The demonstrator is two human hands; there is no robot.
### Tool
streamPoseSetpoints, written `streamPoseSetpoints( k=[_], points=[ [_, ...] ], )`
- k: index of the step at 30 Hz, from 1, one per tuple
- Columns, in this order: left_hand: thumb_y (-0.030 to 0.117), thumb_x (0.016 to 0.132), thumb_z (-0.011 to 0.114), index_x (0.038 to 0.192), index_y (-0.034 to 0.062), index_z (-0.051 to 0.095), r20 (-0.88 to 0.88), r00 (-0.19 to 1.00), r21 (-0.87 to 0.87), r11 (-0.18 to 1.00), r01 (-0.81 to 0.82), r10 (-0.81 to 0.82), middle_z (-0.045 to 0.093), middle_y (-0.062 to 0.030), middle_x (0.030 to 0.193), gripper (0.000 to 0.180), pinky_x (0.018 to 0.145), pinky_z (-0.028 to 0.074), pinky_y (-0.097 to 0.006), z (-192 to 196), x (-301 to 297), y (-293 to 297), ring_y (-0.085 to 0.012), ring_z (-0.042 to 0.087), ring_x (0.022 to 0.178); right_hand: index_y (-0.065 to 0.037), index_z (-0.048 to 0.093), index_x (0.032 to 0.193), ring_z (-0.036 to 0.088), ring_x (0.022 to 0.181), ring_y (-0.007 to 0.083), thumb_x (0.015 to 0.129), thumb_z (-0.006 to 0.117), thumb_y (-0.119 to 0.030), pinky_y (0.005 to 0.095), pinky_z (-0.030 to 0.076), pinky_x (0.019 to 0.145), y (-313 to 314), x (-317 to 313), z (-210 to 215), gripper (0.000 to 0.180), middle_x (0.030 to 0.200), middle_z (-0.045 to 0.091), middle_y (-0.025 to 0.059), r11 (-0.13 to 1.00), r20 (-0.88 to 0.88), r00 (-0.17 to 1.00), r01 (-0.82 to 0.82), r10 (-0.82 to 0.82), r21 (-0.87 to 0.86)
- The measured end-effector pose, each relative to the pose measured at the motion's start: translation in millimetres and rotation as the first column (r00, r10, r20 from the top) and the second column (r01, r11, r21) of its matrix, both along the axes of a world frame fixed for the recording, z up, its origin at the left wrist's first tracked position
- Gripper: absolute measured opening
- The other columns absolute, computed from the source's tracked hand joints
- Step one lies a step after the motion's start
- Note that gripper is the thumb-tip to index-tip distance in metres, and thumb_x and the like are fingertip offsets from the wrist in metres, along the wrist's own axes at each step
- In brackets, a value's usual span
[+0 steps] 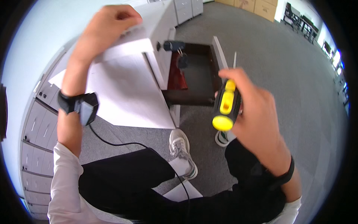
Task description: The person assembles a white drawer unit by inserting and tightening screws into the drawer front using a screwdriver. They work on multiple screw locations, repositioning the drawer and using both hands to align and secure the components.
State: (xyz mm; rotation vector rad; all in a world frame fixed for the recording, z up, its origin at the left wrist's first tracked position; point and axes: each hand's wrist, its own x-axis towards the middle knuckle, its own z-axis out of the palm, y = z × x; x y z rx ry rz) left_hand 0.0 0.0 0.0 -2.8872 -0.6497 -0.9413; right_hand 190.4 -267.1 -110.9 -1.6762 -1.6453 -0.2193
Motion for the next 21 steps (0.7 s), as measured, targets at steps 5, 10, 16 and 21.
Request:
streamPoseSetpoints(
  k=[5, 10, 16, 21],
  points=[
    [0.012, 0.095, 0.071, 0.104, 0.0051, 0.072, 0.087, 0.897, -0.108, 0.892, 0.44, -0.432, 0.073, -0.0053, 0.092, 0.011, 0.076, 0.053, -0.025, -28.0, -16.7, -74.8, -0.0119, 0.067, 0.084, -0.01, 0.059, 0.127, 0.071, 0.097, 0.0181, 0.098, 0.066, -0.017, 0.031, 0.055, 0.084, 8.7, 21.2, 0.2, 0.03, 0.105, 0.072, 0.01, 0.999, -0.122, 0.992, -0.021, 0.027, 0.047],
    [0.007, 0.093, 0.072, 0.103, 0.0023, 0.073, 0.46, 0.725, -0.673, 0.331, 0.661, -0.512, 0.073, -0.0058, 0.094, 0.011, 0.073, 0.054, -0.021, -105.5, 17.2, -125.6, -0.0103, 0.068, 0.084, -0.011, 0.057, 0.13, 0.07, 0.096, 0.0176, 0.1, 0.063, -0.017, 0.0299, 0.056, 0.083, 24.9, 29.1, 1.3, 0.031, 0.106, 0.071, 0.011, 0.986, -0.165, 0.972, -0.169, 0.169, 0.015],
    [0.007, 0.094, 0.07, 0.106, -0.0002, 0.064, 0.474, 0.856, -0.88, -0.148, 0.452, -0.206, 0.07, -0.0077, 0.099, 0.015, 0.078, 0.054, -0.023, -161.2, 48.3, -125.4, -0.0111, 0.068, 0.088, -0.01, 0.053, 0.131, 0.07, 0.097, 0.0197, 0.096, 0.066, -0.007, 0.0323, 0.057, 0.088, 25.5, 43.8, -20.5, 0.037, 0.105, 0.071, 0.012, 0.933, -0.273, 0.9, -0.36, 0.341, -0.022],
    [0.008, 0.094, 0.07, 0.106, -0.0042, 0.06, 0.637, 0.763, -0.696, -0.346, 0.629, 0.106, 0.07, -0.0124, 0.099, 0.02, 0.08, 0.057, -0.025, -180.7, 85.2, -139.0, -0.0148, 0.069, 0.088, -0.007, 0.056, 0.124, 0.071, 0.101, 0.0247, 0.078, 0.081, 0.005, 0.0368, 0.057, 0.092, 12.9, 60.7, -24.5, 0.054, 0.114, 0.068, 0.0147, 0.918, 0.101, 0.913, -0.394, 0.396, -0.035]
  ],
)
